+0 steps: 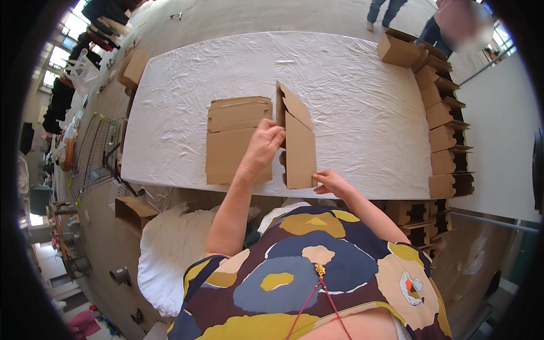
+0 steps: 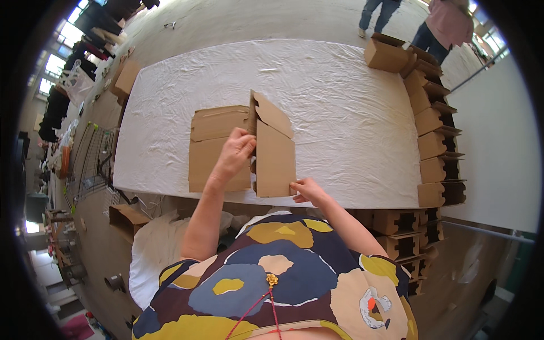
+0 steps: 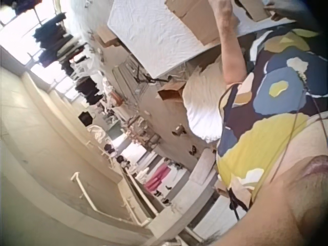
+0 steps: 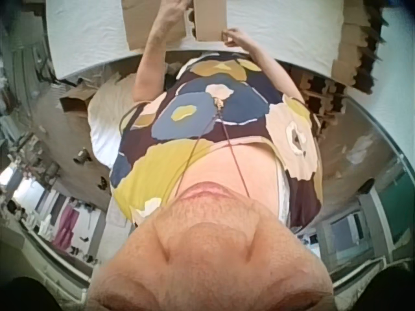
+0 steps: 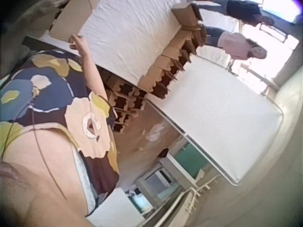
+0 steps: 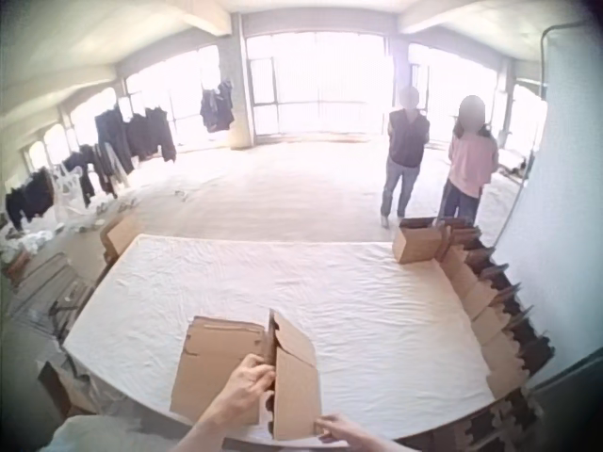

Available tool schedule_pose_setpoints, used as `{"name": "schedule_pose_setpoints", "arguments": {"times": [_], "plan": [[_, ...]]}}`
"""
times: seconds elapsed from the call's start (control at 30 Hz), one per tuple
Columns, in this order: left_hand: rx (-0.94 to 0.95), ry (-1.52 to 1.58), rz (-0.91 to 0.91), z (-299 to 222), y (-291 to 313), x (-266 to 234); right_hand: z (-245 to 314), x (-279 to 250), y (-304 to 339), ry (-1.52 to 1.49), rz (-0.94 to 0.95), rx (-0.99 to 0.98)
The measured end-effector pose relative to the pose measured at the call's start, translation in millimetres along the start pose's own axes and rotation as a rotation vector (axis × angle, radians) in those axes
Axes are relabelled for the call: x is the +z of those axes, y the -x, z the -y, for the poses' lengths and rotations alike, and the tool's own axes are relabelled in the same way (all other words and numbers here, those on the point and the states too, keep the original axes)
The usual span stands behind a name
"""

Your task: The person folds cardboard boxes by hand on a table, one at a time, and places each finished box onto a stack at the edge of the table.

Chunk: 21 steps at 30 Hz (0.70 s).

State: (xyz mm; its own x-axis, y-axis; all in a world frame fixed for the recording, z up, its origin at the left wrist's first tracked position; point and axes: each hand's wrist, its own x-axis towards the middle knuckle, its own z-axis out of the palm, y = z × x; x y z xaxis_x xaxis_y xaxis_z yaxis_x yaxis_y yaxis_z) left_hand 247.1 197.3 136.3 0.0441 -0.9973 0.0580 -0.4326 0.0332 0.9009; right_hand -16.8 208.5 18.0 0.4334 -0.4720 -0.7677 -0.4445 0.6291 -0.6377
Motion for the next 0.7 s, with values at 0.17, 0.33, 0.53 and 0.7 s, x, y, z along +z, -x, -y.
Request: {"name": "schedule_pose_setpoints", "arguments": {"times": [0.17, 0.33, 0.53, 0.7], "plan": [[0.062, -0.28, 0.111, -37.6, -1.6, 69.9, -17.7, -43.0, -12.8, 0.518, -0.414, -0.437], [0.102, -0.308, 0.138, -52.6, -20.1, 106.5, 83.9, -49.8, 74.8, 0.205, -0.501, -0.687], [0.131, -0.314, 0.061, -44.8, -37.6, 123.4, 86.1, -56.8, 68.1, 0.485, -0.547, -0.644], [-0.113, -0.227, 0.073, -63.9, -45.4, 121.8, 83.8, -60.2, 60.9, 0.52, -0.576, -0.637]]}}
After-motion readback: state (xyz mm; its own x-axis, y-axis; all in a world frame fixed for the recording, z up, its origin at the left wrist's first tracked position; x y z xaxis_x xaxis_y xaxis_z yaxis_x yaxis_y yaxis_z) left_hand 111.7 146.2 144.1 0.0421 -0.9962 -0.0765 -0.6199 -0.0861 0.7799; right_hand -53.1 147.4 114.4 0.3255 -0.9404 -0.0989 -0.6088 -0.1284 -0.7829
